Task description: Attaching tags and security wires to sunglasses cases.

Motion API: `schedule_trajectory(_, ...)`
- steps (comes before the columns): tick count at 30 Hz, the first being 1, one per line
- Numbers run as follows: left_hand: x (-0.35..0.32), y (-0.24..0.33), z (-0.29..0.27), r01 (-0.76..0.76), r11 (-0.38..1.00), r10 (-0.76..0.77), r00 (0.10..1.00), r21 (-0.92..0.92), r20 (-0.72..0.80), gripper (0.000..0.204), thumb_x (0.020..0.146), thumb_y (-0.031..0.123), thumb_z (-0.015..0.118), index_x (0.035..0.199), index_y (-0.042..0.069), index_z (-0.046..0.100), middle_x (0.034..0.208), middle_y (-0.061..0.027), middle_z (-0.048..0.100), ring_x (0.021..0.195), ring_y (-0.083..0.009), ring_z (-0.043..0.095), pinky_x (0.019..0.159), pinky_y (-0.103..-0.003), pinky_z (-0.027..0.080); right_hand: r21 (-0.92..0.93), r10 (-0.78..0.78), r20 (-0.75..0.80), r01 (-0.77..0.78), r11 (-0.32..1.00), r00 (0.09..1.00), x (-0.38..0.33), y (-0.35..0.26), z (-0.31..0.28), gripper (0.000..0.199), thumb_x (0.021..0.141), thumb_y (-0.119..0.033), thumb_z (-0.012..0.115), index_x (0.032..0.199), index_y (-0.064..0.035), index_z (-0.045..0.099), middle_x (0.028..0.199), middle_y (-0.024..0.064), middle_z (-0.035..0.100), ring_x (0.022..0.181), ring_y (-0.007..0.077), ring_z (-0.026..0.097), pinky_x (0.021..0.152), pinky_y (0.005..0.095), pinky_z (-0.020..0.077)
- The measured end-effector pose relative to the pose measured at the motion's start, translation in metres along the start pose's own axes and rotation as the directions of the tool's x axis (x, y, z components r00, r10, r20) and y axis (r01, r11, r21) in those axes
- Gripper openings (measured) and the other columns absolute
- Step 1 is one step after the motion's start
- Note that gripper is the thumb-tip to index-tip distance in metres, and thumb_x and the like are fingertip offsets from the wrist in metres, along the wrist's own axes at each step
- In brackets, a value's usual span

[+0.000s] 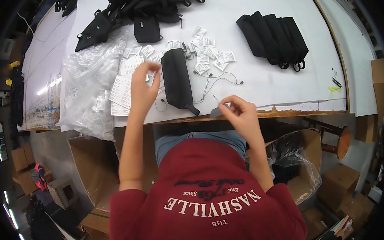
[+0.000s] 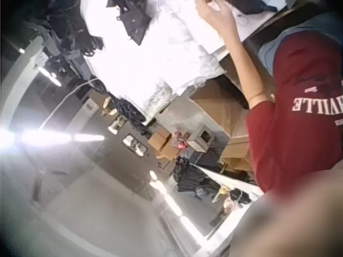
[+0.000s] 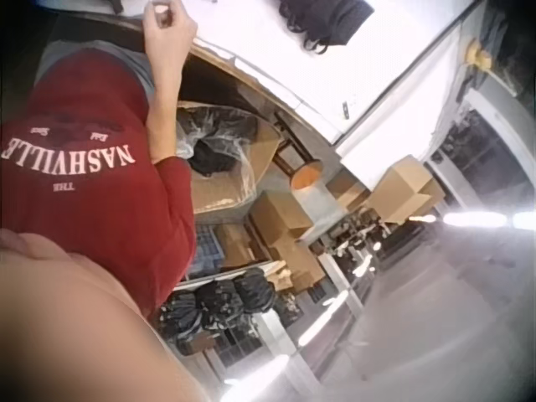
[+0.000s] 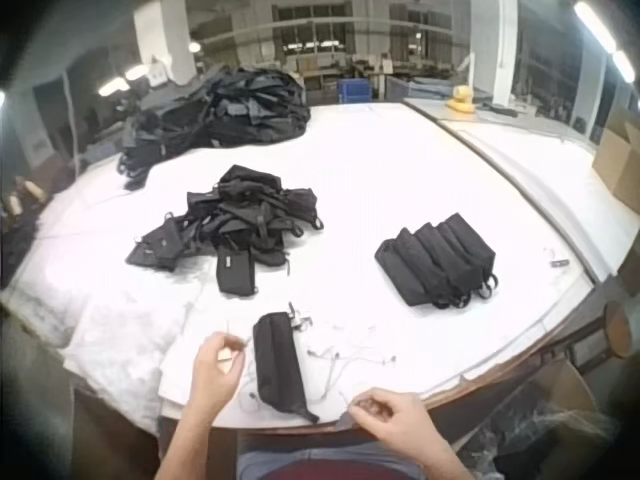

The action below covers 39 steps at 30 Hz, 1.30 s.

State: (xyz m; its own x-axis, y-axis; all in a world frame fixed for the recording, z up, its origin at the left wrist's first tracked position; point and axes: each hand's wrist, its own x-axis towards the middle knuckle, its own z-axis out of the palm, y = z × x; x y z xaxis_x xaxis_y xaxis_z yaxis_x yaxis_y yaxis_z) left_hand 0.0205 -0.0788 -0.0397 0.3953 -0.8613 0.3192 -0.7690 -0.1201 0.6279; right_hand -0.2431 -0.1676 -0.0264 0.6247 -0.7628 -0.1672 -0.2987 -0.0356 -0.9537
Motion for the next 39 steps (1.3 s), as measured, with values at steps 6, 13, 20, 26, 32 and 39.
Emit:
schedule_trajectory(6, -0.097, 0.047, 0.033, 0.466, 0.882, -0.445, 0.873, -0.073, 0.198, 0.018, 0.079, 0.020, 0.070, 0.077, 0.005, 0.060, 0.058, -0.0084, 0.053, 0.052, -0.0229, 0.054, 0.049, -0.035, 0.040, -0.283, -0.109, 0.063, 0.122, 0.951, 0.992, 0.020, -0.018, 0.032, 0.010, 0.080, -0.011, 0.067, 0.085, -0.0035, 0.065, 0.051, 0.0005, 0.035, 0.047, 0.0073, 0.032, 0.046, 0.0254, 0.0267)
schedule_trajectory(13, -0.101, 0.040, 0.071, 0.486, 0.862, -0.490, 0.872, -0.142, 0.011, 0.021, 0.079, 0.021, 0.072, 0.073, 0.002, 0.064, 0.049, -0.0059, 0.049, 0.042, -0.0136, 0.043, 0.045, -0.029, 0.034, -0.365, -0.117, 0.023, 0.118, 0.924, 0.993, 0.020, -0.020, 0.038, 0.009, 0.080, -0.012, 0.067, 0.085, -0.0039, 0.066, 0.050, 0.0004, 0.035, 0.046, 0.0070, 0.032, 0.045, 0.0252, 0.0264)
schedule_trajectory(20, -0.104, 0.058, 0.051, 0.447, 0.641, -0.581, 0.814, -0.624, -0.013, 0.006, 0.080, 0.002, 0.069, 0.082, -0.001, 0.065, 0.055, 0.0048, 0.046, 0.052, -0.0007, 0.037, 0.047, -0.021, 0.027, -0.302, -0.201, 0.102, 0.223, 0.927, 0.974, 0.012, -0.020, 0.052, 0.012, 0.080, -0.014, 0.068, 0.090, -0.0060, 0.068, 0.058, 0.0040, 0.050, 0.047, 0.0097, 0.040, 0.046, 0.0260, 0.0329)
schedule_trajectory(26, -0.112, 0.062, 0.036, 0.452, 0.501, -0.648, 0.761, -0.738, 0.026, 0.012, 0.082, 0.001, 0.068, 0.095, 0.000, 0.068, 0.063, 0.0075, 0.046, 0.057, 0.0001, 0.037, 0.050, -0.019, 0.026, -0.198, -0.303, 0.231, 0.350, 0.915, 0.924, 0.011, -0.013, 0.059, 0.011, 0.080, -0.009, 0.068, 0.090, -0.0063, 0.068, 0.071, 0.0047, 0.060, 0.048, 0.0122, 0.047, 0.048, 0.0260, 0.0381)
schedule_trajectory(32, -0.116, 0.062, 0.026, 0.373, 0.610, -0.534, 0.845, -0.700, -0.015, 0.011, 0.084, 0.001, 0.067, 0.094, 0.001, 0.068, 0.075, 0.0034, 0.050, 0.061, -0.0013, 0.041, 0.053, -0.018, 0.030, -0.237, -0.410, 0.247, 0.465, 0.853, 0.878, 0.006, -0.014, 0.061, 0.006, 0.082, -0.010, 0.068, 0.087, -0.0061, 0.068, 0.062, 0.0011, 0.052, 0.048, 0.0086, 0.043, 0.046, 0.0266, 0.0349)
schedule_trajectory(39, -0.097, 0.086, -0.006, 0.193, 0.584, -0.542, 0.816, -0.788, -0.202, 0.007, 0.092, 0.004, 0.057, 0.097, 0.000, 0.058, 0.090, -0.0041, 0.058, 0.060, -0.0054, 0.049, 0.056, -0.019, 0.041, 0.483, -0.079, 0.248, -0.052, 0.874, 0.966, 0.006, -0.016, 0.039, 0.011, 0.091, -0.010, 0.061, 0.094, -0.0045, 0.052, 0.080, 0.0001, 0.056, 0.073, 0.0055, 0.052, 0.065, 0.0198, 0.0397)
